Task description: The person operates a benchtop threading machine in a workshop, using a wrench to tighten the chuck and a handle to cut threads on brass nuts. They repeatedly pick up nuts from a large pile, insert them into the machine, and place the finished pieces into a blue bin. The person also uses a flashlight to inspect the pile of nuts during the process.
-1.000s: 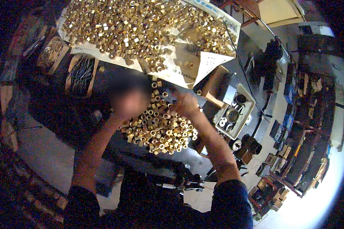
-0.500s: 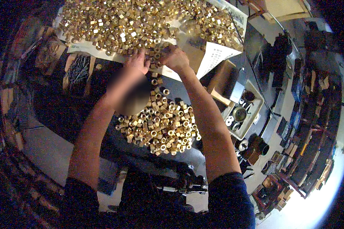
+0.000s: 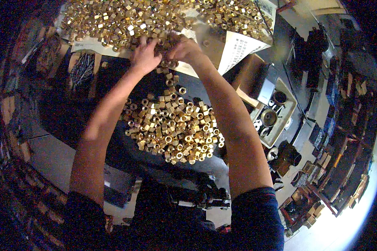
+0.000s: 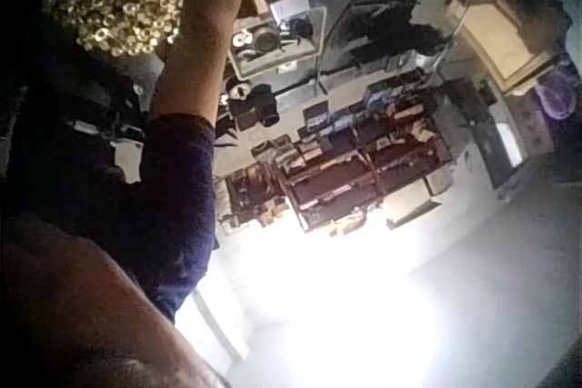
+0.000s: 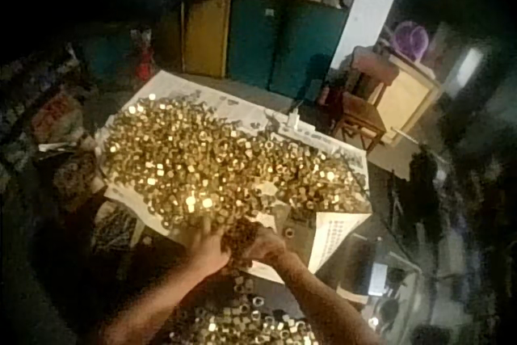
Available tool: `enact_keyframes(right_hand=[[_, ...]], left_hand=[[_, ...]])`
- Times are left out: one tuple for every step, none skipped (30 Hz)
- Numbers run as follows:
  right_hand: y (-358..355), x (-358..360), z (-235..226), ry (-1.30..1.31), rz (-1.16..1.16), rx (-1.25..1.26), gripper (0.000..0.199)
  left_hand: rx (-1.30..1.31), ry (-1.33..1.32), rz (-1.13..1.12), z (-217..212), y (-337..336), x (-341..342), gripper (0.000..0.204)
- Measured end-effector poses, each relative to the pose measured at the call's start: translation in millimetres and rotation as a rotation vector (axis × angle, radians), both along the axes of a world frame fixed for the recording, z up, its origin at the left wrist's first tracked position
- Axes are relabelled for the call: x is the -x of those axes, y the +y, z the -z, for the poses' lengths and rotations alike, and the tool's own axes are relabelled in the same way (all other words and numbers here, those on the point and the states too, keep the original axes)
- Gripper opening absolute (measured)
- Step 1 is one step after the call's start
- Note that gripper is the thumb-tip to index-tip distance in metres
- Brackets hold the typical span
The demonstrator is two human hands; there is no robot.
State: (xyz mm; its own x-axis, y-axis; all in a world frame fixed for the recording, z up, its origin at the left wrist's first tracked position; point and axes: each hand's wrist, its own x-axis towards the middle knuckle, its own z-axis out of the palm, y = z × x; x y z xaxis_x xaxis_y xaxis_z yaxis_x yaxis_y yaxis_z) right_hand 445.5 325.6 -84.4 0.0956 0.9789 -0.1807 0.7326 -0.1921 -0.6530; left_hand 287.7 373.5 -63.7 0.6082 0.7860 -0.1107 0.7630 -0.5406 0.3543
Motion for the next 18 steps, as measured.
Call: enact_keyframes(right_hand=[[-4.7,-4.6,-2.4,-0.071,-0.081,0.01,0.046],[-7.8,-8.5,3.9,-0.135,-0.169,0.021,0.049],[-10.0,7.3,-22.5,-0.031,-0.101,0.173,0.052],[-13.6,23.5,-54.1,0.052,-0.018,0.317,0.056],[-33.2,8.4,-5.9,0.132,-0.024,0.088,0.057],[-37.7,21.4,-27.9,0.076,-0.014,0.157,0.057],[-47.3,37.7,-51.5,0.017,-0.005,0.225,0.056],[-61.0,43.4,-52.0,-0.006,0.009,0.163,0.055],[-73.4,47.1,-40.3,-0.088,-0.026,0.139,0.055],[-83.7,50.5,-28.9,-0.172,-0.058,0.107,0.055],[-89.5,57.7,-31.2,-0.159,-0.052,0.132,0.057],[-98.5,65.6,-35.8,-0.151,-0.037,0.159,0.058],[-106.8,72.7,-39.5,-0.143,-0.023,0.186,0.06],[-114.5,77.2,-41.5,-0.109,0.016,0.13,0.062],[-119.6,80.9,-40.6,-0.128,0.016,0.149,0.063],[-123.9,84.8,-38.6,-0.145,0.015,0.167,0.064],[-126.6,90.9,-42.3,-0.161,0.011,0.185,0.064],[-128.8,96.0,-51.9,-0.22,0.011,0.213,0.064]], left_hand=[[-0.002,-0.01,0.039,-3.3,-3.6,-4.4,0.054],[-0.045,-0.056,0.068,5.1,-5.1,-4.3,0.055],[0.016,-0.025,0.06,7.3,-6.3,1.4,0.054],[0.076,0.005,0.051,5.0,-9.0,9.2,0.054],[0.131,0.024,0.097,-2.0,-15.7,3.3,0.053],[0.122,0.037,0.115,-0.4,-23.6,10.4,0.05],[0.132,0.007,0.097,4.5,-29.7,20.6,0.046],[0.126,-0.013,0.123,1.5,-37.0,24.4,0.046],[0.132,-0.025,0.136,1.1,-42.5,28.8,0.046],[0.119,-0.085,0.129,4.0,-43.6,30.7,0.042],[0.115,-0.074,0.128,4.2,-44.9,36.0,0.041],[0.113,-0.069,0.134,4.2,-46.8,38.4,0.04],[0.111,-0.062,0.139,4.0,-49.2,40.4,0.039],[0.144,-0.039,0.158,-1.3,-53.5,41.4,0.039],[0.147,-0.041,0.171,-3.8,-58.6,43.6,0.038],[0.15,-0.042,0.183,-6.0,-63.8,46.1,0.037],[0.153,-0.042,0.193,-8.8,-67.0,49.3,0.036],[0.181,0.009,0.201,-12.1,-69.8,50.3,0.035]])
